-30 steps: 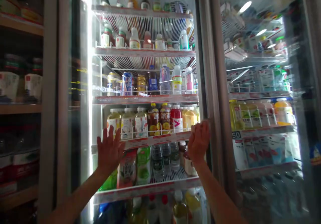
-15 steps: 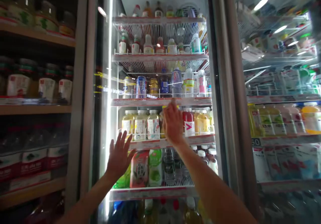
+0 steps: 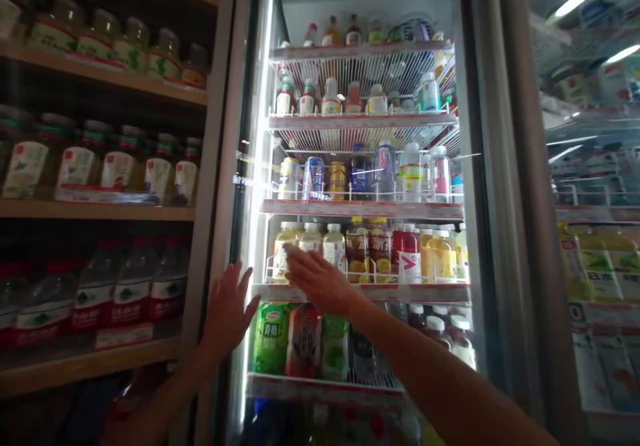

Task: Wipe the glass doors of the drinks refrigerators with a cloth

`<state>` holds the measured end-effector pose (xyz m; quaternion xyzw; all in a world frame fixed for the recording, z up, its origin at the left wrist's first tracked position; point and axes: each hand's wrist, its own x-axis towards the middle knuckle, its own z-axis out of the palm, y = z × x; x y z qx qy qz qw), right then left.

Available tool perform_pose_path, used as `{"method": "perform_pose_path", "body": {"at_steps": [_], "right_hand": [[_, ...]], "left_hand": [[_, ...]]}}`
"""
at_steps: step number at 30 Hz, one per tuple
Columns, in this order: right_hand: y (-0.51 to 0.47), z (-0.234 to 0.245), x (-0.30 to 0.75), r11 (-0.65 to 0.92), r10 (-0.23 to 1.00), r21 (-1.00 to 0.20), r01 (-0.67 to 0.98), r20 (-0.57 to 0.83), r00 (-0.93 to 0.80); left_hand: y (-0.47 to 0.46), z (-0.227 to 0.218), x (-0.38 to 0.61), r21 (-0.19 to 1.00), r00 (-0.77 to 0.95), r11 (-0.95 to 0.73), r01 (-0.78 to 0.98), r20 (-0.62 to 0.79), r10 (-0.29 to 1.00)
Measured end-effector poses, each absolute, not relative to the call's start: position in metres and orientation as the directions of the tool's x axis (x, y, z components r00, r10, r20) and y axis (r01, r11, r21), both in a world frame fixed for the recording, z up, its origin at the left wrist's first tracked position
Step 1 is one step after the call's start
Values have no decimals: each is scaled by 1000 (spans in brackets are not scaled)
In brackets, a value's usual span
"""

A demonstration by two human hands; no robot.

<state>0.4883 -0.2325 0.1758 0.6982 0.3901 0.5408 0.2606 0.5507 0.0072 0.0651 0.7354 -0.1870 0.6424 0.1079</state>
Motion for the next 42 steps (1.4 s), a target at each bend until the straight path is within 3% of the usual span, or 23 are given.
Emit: {"method": "perform_pose_path", "body": {"at_steps": [2,5,7,9,11,12,14,17,18,20,22,25,27,29,31,33,35,37,40,42], "right_hand": [[-225,187,489,-584,808,767,267,581,98],[-216,228,495,-883,441,434,179,897,4],[-203,238,502,-924,345,344,168,938,-26],[-184,226,511,-834,525,512,204,851,9],[-165,208,518,-631,763,728,268,645,45],[-157,204,522,-557,821,778,289,569,49],[-142,213,528,-600,787,748,285,616,40],[-125,239,534,-825,523,507,249,852,-3],[-119,239,536,-832,508,493,253,861,-7],[-108,221,537,-725,654,625,288,757,4],[-101,188,536,-515,839,786,342,544,15],[-105,160,531,-324,939,863,388,343,21],[-117,172,527,-443,888,824,352,459,42],[-133,193,522,-663,732,694,281,679,52],[-152,200,515,-755,636,608,245,771,48],[-171,187,506,-668,729,690,279,682,57],[-193,168,497,-490,862,805,334,505,46],[-216,161,489,-474,872,819,324,488,40],[-248,178,480,-759,640,627,174,768,23],[-263,184,476,-847,526,523,96,851,0]], "left_hand": [[13,64,552,-81,99,-913,-399,987,-130],[21,67,552,-70,100,-927,-370,988,-115],[27,69,552,-65,102,-935,-349,989,-107],[34,68,551,-51,108,-942,-331,990,-91],[42,65,551,-38,120,-948,-317,990,-80],[46,64,550,-36,126,-949,-312,989,-79],[54,62,550,-30,131,-952,-306,989,-73],[62,64,548,-24,116,-953,-302,991,-62],[64,65,548,-26,105,-953,-300,993,-60],[67,66,547,-38,76,-955,-294,995,-63],[70,66,545,-46,41,-957,-285,997,-60],[73,66,542,-69,13,-959,-274,997,-75],[71,67,539,-78,31,-958,-275,995,-90],[66,69,537,-75,60,-954,-290,994,-96],[58,72,537,-77,73,-945,-319,992,-105],[48,73,537,-91,70,-934,-345,990,-123],[36,74,537,-107,72,-924,-367,987,-143],[23,75,537,-117,80,-912,-394,984,-160],[-2,80,533,-147,77,-885,-441,977,-200],[-21,84,529,-177,55,-867,-466,972,-228]]}}
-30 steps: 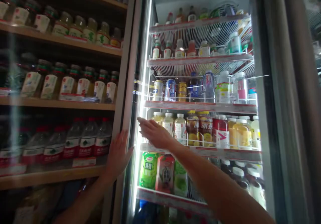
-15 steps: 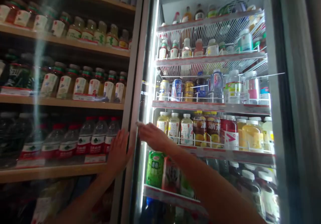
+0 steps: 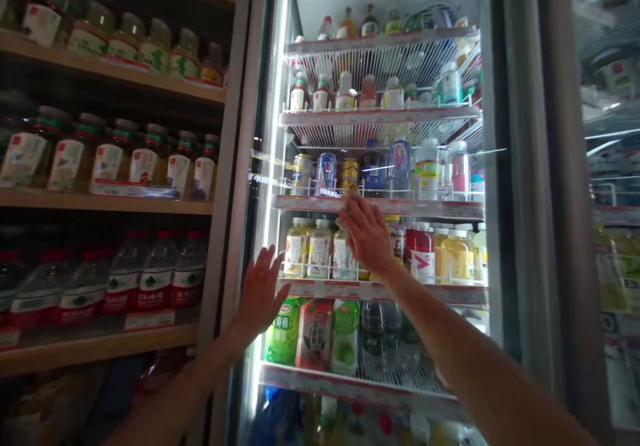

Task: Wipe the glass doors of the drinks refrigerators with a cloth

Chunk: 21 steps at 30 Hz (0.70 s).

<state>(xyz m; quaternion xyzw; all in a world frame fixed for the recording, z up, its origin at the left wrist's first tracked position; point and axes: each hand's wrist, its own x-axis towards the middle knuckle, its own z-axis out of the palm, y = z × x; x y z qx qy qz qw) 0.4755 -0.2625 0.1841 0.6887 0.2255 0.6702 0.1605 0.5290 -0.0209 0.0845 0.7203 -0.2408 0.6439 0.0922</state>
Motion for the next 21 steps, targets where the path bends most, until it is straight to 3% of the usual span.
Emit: {"method": "perform_pose_path", "body": {"at_steps": [6,11,12,15,17,19,21], "right_hand": [[-285,152,464,-649,761,747,144,640,104],[-302,158,456,-891,452,450,54,892,26],[-305,151,454,-891,452,450,56,891,32],[-313,120,448,-772,636,629,96,763,119],[-324,110,445,-727,685,677,110,709,165],[-339,114,441,-817,577,574,57,809,116],[-357,121,438,-919,395,395,-6,919,0]], "left_hand": [[-70,94,519,-265,-37,-810,-522,957,-289],[-92,96,514,-262,-50,-797,-544,959,-280],[-94,96,513,-265,-61,-798,-542,959,-277],[-100,95,512,-298,-101,-791,-535,952,-290],[-103,94,512,-316,-110,-781,-539,945,-307],[-108,92,512,-315,-103,-773,-551,945,-312],[-116,88,510,-306,-94,-767,-564,946,-309]]}}
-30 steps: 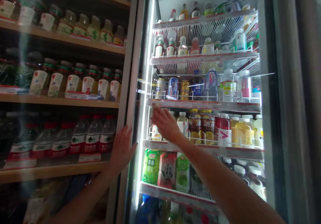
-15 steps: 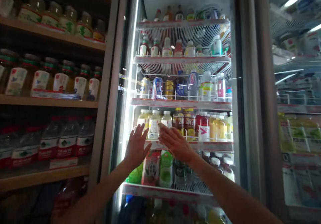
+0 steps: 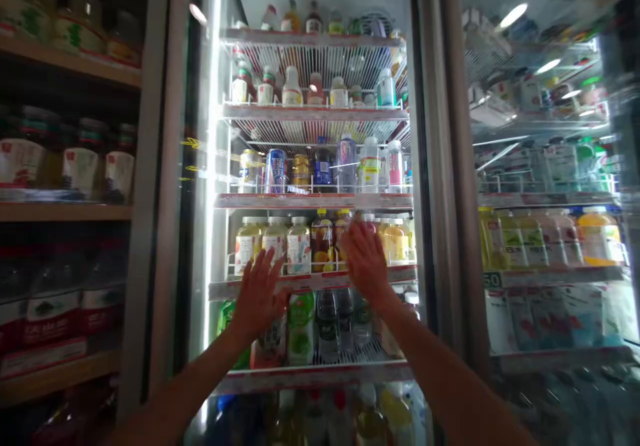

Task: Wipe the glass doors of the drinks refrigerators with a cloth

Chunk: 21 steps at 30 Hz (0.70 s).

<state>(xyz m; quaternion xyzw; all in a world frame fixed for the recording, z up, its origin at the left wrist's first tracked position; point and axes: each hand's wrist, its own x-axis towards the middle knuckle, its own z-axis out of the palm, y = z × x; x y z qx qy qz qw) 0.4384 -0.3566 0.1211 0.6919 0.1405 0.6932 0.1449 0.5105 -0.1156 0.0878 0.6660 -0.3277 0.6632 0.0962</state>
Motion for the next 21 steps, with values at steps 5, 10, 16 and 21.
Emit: {"method": "perform_pose_path", "body": {"at_steps": [5,10,16,21], "right_hand": [[-393,88,425,-902,429,431,-8,901,69],[-432,95,408,-945,311,310,-101,950,4],[-444,22,402,-968,231,227,-105,972,-29],[-437,-38,396,-956,264,277,-97,956,128]], "left_hand": [[-138,68,505,-365,-93,-726,-582,917,-387],[-159,58,496,-420,-110,-700,-577,890,-443],[-165,27,489,-431,-107,-677,-596,878,-466],[-160,-6,488,-427,-69,-669,-608,868,-492]]}}
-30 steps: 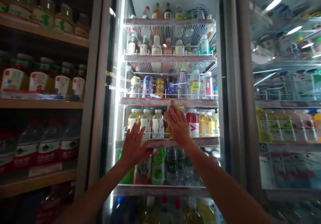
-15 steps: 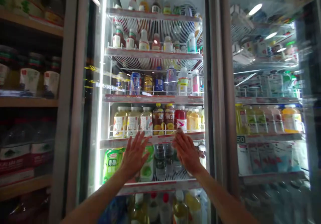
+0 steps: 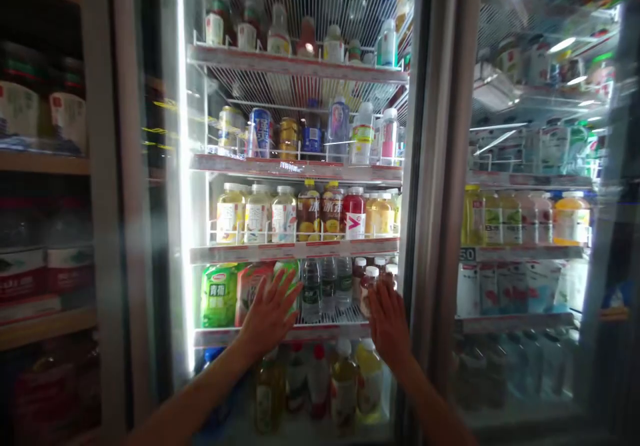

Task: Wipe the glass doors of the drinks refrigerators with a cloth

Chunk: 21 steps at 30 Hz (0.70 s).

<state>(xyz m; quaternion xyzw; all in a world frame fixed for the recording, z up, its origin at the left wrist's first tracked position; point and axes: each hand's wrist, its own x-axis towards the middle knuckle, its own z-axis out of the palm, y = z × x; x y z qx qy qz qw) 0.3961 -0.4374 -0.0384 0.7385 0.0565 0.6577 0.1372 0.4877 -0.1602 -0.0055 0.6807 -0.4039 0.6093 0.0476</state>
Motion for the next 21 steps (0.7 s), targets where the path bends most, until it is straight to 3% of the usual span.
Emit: {"method": "perform_pose_path", "body": {"at_steps": [5,9,11,14,16,18,21], "right_hand": [[-424,0,410,-985,150,143,-97,986,-68],[-399,-6,412,-898,438,439,40,880,184],[-391,5,412,-869,491,489,69,840,233],[-382,37,418,-946,323,325,-4,939,115],[-371,42,424,-954,296,299,-17,952,82],[-359,29,429,-881,472,472,42,867,156],[-344,10,429,-676,735,711,195,627,258]], "left_hand": [[-158,-19,487,-386,-30,-686,-618,883,-469],[-144,-23,493,-387,-15,-679,-624,875,-484],[-135,-21,496,-358,2,-691,-628,887,-461],[-124,-16,499,-331,13,-703,-629,900,-435],[-120,-17,499,-329,19,-699,-634,898,-440],[-116,-21,498,-321,28,-698,-640,898,-439],[-106,-26,499,-293,48,-713,-637,908,-416]]}}
